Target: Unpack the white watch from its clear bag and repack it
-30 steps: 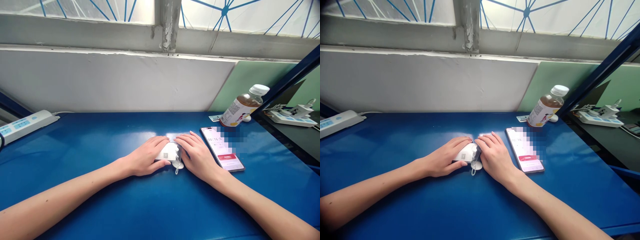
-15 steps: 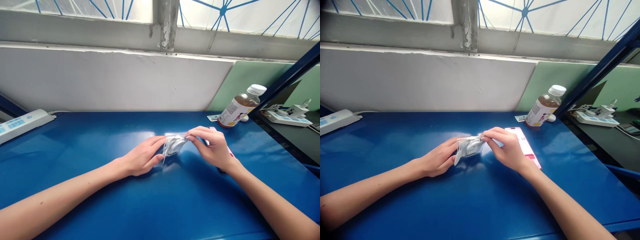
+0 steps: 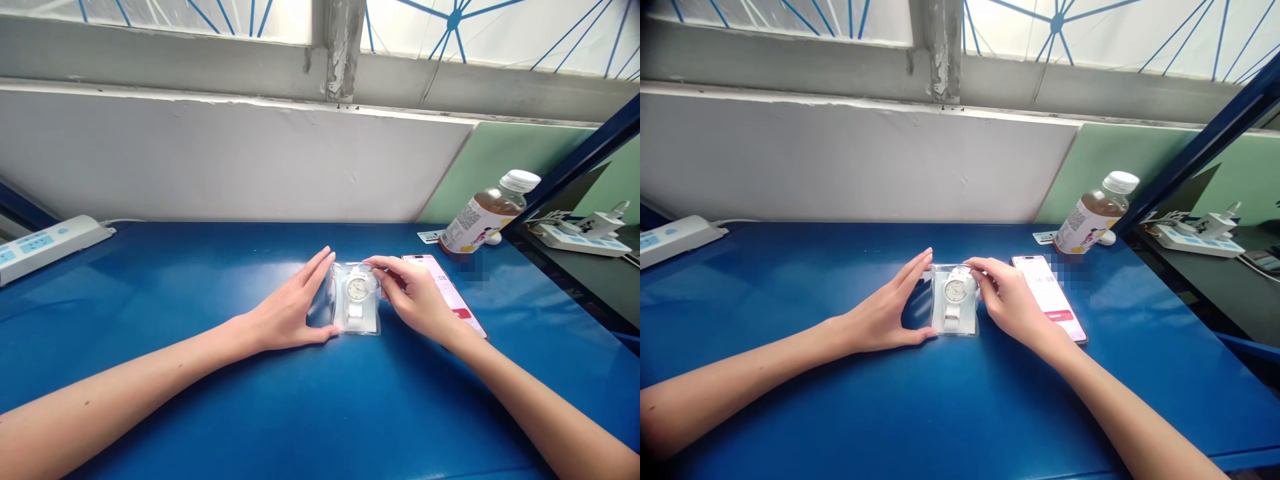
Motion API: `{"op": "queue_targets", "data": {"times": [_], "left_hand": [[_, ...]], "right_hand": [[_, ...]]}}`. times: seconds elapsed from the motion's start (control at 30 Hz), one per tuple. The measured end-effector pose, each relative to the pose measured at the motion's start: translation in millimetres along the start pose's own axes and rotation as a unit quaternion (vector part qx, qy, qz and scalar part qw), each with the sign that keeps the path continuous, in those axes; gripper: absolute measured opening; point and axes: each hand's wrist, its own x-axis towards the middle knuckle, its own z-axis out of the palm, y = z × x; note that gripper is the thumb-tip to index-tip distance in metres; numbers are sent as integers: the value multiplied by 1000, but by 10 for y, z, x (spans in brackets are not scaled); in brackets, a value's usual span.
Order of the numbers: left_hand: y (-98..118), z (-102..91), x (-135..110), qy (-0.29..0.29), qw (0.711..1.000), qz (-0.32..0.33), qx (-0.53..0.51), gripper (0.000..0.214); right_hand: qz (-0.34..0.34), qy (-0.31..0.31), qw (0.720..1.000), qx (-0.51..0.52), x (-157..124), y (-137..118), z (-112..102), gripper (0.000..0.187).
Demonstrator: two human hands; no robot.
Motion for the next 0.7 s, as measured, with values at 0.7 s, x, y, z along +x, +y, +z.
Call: {"op": "queue_targets", "data": {"times": [0.7], "left_hand": [[-3, -19, 30, -69, 997, 30, 35, 70]], "right_hand": [[-115, -127, 959, -227, -60, 32, -51, 35]]}}
